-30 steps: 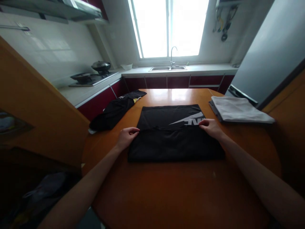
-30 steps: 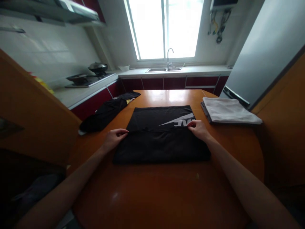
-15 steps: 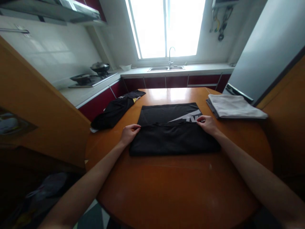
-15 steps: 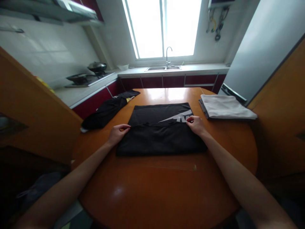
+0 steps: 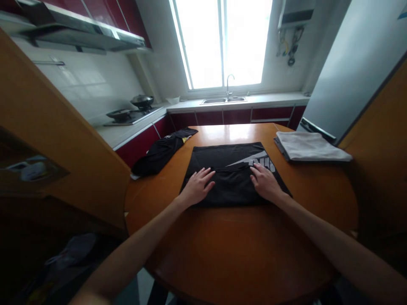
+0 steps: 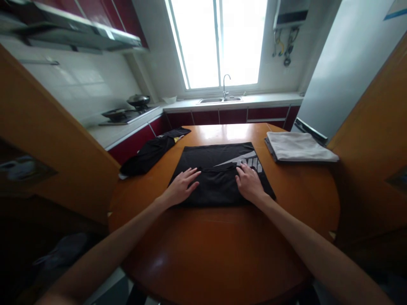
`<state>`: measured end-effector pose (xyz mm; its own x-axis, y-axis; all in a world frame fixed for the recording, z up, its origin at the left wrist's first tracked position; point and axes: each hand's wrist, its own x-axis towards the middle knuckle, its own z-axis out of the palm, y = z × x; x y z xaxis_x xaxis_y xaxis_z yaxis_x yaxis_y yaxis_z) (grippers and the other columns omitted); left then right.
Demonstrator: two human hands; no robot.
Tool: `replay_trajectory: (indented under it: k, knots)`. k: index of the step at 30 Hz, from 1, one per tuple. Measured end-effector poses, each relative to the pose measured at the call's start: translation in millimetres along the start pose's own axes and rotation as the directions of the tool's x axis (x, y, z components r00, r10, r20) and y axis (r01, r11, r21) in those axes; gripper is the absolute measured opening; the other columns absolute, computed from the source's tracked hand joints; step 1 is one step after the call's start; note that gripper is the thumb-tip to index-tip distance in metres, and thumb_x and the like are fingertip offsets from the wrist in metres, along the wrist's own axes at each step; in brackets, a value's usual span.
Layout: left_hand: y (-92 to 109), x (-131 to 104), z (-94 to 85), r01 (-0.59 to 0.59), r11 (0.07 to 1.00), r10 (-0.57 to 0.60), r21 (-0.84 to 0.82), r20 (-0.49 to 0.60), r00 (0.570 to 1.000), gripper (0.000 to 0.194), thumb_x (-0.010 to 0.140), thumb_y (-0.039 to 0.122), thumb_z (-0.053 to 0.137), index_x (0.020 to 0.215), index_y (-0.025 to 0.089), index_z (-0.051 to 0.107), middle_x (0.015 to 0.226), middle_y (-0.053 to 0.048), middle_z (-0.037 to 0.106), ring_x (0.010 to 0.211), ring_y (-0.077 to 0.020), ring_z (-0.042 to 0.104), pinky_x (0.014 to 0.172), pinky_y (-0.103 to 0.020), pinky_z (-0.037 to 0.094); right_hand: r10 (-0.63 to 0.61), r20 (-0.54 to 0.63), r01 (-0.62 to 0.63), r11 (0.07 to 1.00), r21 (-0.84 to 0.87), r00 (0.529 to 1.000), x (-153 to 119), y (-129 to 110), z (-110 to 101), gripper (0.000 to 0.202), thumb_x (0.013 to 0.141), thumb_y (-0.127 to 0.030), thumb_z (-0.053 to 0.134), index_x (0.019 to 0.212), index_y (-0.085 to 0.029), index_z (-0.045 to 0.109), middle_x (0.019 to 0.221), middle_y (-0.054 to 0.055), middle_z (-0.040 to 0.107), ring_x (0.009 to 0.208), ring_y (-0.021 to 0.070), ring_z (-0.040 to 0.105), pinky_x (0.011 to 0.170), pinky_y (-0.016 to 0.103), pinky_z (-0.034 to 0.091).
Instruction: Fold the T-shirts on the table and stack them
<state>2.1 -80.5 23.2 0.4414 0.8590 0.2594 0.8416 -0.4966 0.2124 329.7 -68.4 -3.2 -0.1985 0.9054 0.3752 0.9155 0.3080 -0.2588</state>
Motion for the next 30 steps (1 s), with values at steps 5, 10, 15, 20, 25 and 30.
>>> replay_trajectory:
  k: [5, 10, 15, 20, 25, 30]
  knots:
    - [3, -4, 22.2, 0.069, 0.995, -0.08, 0.07, 0.174, 0.982, 0.058, 0.101, 0.058, 0.039, 0.155, 0.034, 0.039, 0.166, -0.003, 0.027, 0.154, -0.0332, 0.018, 0.12, -0.064, 0.018, 0.083, 0.207, -0.066, 0.994, -0.087, 0.975, -14, 5, 16, 0.062, 0.102, -0.047, 0.036, 0.15, -0.011, 0.045, 0.162, 0.015, 0.034, 0.152, 0.0291, 0.025, 0.122, 0.049, 0.022]
    - [-1, -5, 22.7, 0.076, 0.995, -0.087, 0.066, 0.185, 0.979, 0.061, 0.101, 0.061, 0.036, 0.155, 0.034, 0.038, 0.166, -0.002, 0.026, 0.154, -0.0316, 0.017, 0.121, -0.062, 0.017, 0.115, 0.169, -0.094, 0.987, -0.129, 0.979, -12, 8, 13, 0.064, 0.102, -0.048, 0.031, 0.153, -0.009, 0.041, 0.163, 0.016, 0.031, 0.152, 0.0285, 0.024, 0.122, 0.049, 0.021]
    - [0, -3, 17.4, 0.08, 0.996, -0.086, 0.044, 0.168, 0.982, 0.062, 0.101, 0.063, 0.034, 0.155, 0.033, 0.038, 0.165, -0.004, 0.03, 0.153, -0.032, 0.021, 0.12, -0.064, 0.018, 0.163, 0.171, -0.135, 0.977, -0.166, 0.972, -13, 3, 11, 0.069, 0.102, -0.051, 0.031, 0.155, -0.007, 0.037, 0.164, 0.018, 0.026, 0.154, 0.0295, 0.018, 0.123, 0.051, 0.014]
    - [-12, -1, 20.8, 0.139, 0.988, -0.148, 0.071, 0.132, 0.98, 0.063, 0.101, 0.062, 0.034, 0.154, 0.03, 0.04, 0.164, -0.006, 0.03, 0.154, -0.0321, 0.02, 0.12, -0.064, 0.015, 0.195, 0.183, -0.169, 0.974, -0.148, 0.964, -12, 2, 12, 0.072, 0.102, -0.052, 0.03, 0.155, -0.004, 0.035, 0.165, 0.019, 0.023, 0.154, 0.029, 0.016, 0.124, 0.05, 0.013]
    - [-29, 4, 14.7, 0.159, 0.986, -0.157, -0.042, 0.054, 0.986, 0.063, 0.1, 0.06, 0.037, 0.152, 0.026, 0.045, 0.163, -0.009, 0.034, 0.152, -0.0309, 0.026, 0.122, -0.058, 0.019, 0.242, 0.147, -0.25, 0.967, 0.039, 0.959, 4, 38, -6, 0.067, 0.102, -0.047, 0.028, 0.15, -0.003, 0.044, 0.162, 0.02, 0.032, 0.152, 0.0314, 0.024, 0.123, 0.053, 0.018]
    - [-58, 6, -13.6, 0.225, 0.938, -0.299, -0.265, -0.285, 0.911, 0.059, 0.101, 0.051, 0.035, 0.144, 0.015, 0.055, 0.149, -0.013, 0.053, 0.142, -0.0274, 0.046, 0.12, -0.046, 0.032, 0.473, -0.347, -0.378, 0.873, 0.31, 0.809, 18, 101, -41, 0.059, 0.1, -0.036, 0.026, 0.142, -0.005, 0.055, 0.147, 0.021, 0.054, 0.143, 0.0287, 0.043, 0.119, 0.046, 0.032]
